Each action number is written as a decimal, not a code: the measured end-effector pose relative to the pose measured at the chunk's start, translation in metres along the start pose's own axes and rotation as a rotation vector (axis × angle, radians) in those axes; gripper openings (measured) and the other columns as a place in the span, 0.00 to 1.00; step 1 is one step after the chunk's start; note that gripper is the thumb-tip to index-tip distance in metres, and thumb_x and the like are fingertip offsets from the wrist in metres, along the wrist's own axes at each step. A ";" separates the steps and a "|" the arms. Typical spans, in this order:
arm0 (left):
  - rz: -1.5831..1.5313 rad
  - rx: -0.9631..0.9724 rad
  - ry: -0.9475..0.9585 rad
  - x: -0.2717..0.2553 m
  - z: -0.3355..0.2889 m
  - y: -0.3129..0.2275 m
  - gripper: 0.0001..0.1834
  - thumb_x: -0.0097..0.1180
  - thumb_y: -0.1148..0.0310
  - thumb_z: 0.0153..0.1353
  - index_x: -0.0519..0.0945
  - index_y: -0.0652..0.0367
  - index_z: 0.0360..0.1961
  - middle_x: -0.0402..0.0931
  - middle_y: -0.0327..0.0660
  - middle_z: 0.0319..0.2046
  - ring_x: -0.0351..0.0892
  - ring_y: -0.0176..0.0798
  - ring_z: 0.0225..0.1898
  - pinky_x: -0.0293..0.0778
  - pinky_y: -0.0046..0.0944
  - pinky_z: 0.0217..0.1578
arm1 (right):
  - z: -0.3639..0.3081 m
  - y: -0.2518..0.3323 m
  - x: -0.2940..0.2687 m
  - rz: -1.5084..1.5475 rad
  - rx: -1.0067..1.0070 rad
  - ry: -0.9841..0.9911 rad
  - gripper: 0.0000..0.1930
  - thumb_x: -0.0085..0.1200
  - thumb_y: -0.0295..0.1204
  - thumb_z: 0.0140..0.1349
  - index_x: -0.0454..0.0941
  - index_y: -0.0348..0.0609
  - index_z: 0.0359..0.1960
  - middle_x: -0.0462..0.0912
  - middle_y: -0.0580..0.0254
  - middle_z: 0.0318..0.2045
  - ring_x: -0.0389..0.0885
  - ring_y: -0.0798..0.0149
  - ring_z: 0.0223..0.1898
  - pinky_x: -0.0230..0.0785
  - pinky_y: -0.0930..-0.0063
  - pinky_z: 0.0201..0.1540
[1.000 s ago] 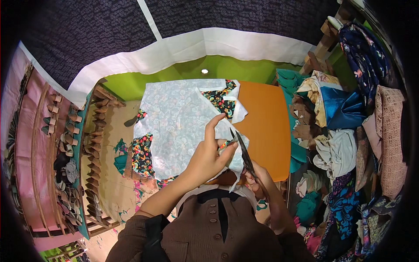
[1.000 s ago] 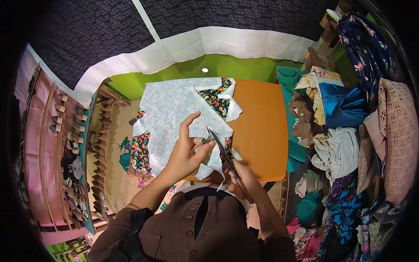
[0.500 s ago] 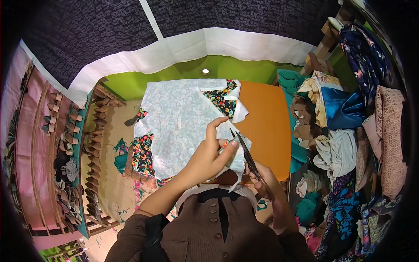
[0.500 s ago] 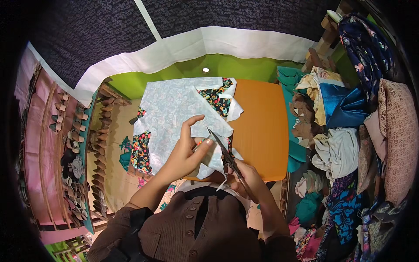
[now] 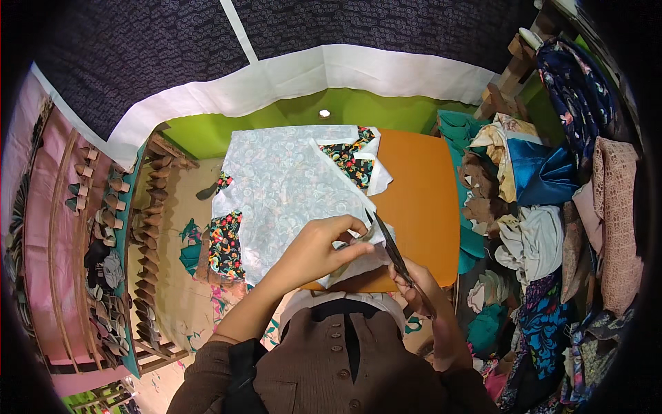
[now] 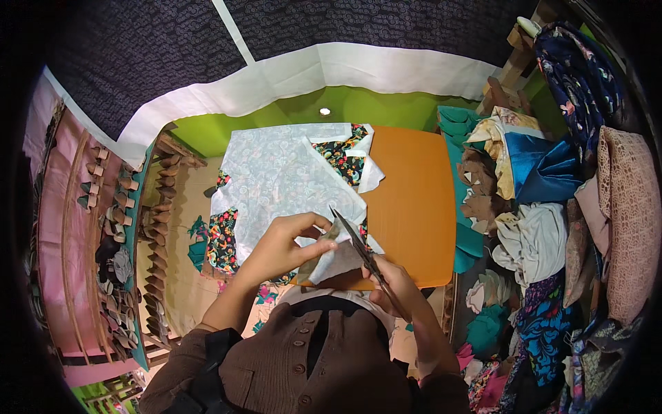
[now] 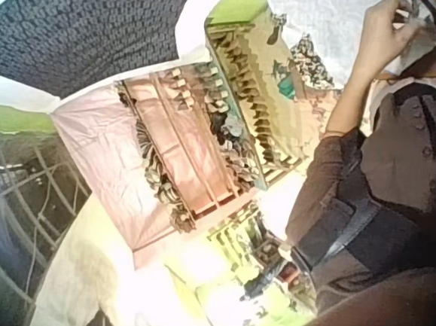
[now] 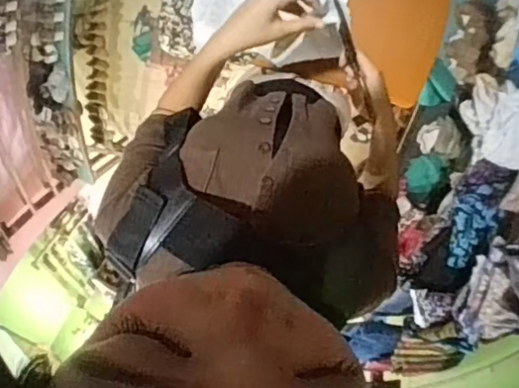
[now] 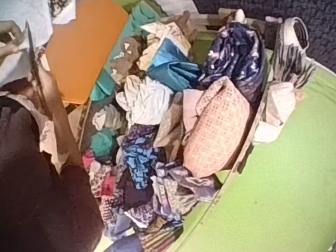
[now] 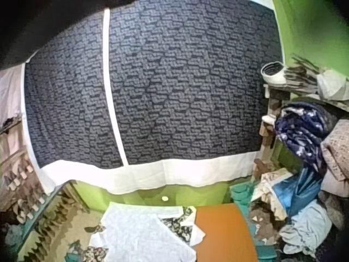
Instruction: Cutting fabric with large industrial scissors following a pattern on a table.
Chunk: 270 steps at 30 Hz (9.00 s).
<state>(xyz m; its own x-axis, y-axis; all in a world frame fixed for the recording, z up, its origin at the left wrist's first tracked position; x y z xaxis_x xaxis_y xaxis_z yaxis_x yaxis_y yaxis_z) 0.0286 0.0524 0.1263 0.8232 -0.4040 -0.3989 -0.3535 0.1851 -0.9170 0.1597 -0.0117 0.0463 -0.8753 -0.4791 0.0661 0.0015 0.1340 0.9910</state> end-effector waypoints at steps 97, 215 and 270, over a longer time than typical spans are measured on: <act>-0.005 -0.017 -0.097 -0.004 -0.003 -0.008 0.09 0.52 0.68 0.55 0.71 0.64 0.26 0.72 0.41 0.14 0.73 0.33 0.16 0.67 0.30 0.20 | -0.015 -0.044 -0.001 0.118 0.550 -0.020 0.39 0.51 0.68 0.32 0.66 0.42 0.32 0.59 0.72 0.18 0.58 0.76 0.19 0.50 0.80 0.21; -0.016 0.017 -0.101 0.001 -0.004 -0.014 0.09 0.51 0.66 0.55 0.74 0.63 0.28 0.75 0.41 0.15 0.75 0.33 0.16 0.67 0.30 0.19 | -0.015 -0.022 -0.009 0.144 0.429 -0.048 0.19 0.54 0.45 0.49 0.65 0.44 0.30 0.59 0.73 0.17 0.56 0.79 0.19 0.48 0.85 0.19; -0.112 -0.127 -0.060 -0.001 -0.003 0.006 0.09 0.54 0.70 0.54 0.77 0.66 0.28 0.73 0.34 0.19 0.68 0.23 0.23 0.65 0.25 0.24 | -0.015 0.009 -0.020 -0.081 0.435 -0.107 0.12 0.37 0.36 0.59 0.70 0.44 0.25 0.63 0.75 0.14 0.59 0.82 0.16 0.48 0.87 0.18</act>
<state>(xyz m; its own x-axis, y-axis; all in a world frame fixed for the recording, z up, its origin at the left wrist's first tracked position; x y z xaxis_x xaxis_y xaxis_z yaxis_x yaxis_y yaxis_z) 0.0246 0.0505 0.1214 0.8842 -0.3612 -0.2961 -0.3082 0.0252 -0.9510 0.1845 -0.0140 0.0553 -0.9092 -0.4139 -0.0452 -0.2528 0.4624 0.8499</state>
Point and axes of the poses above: each hand's wrist, its own z-axis towards the middle knuckle, its own x-axis out of the palm, y = z × x, the point moved 10 cm from there along z, towards the middle knuckle
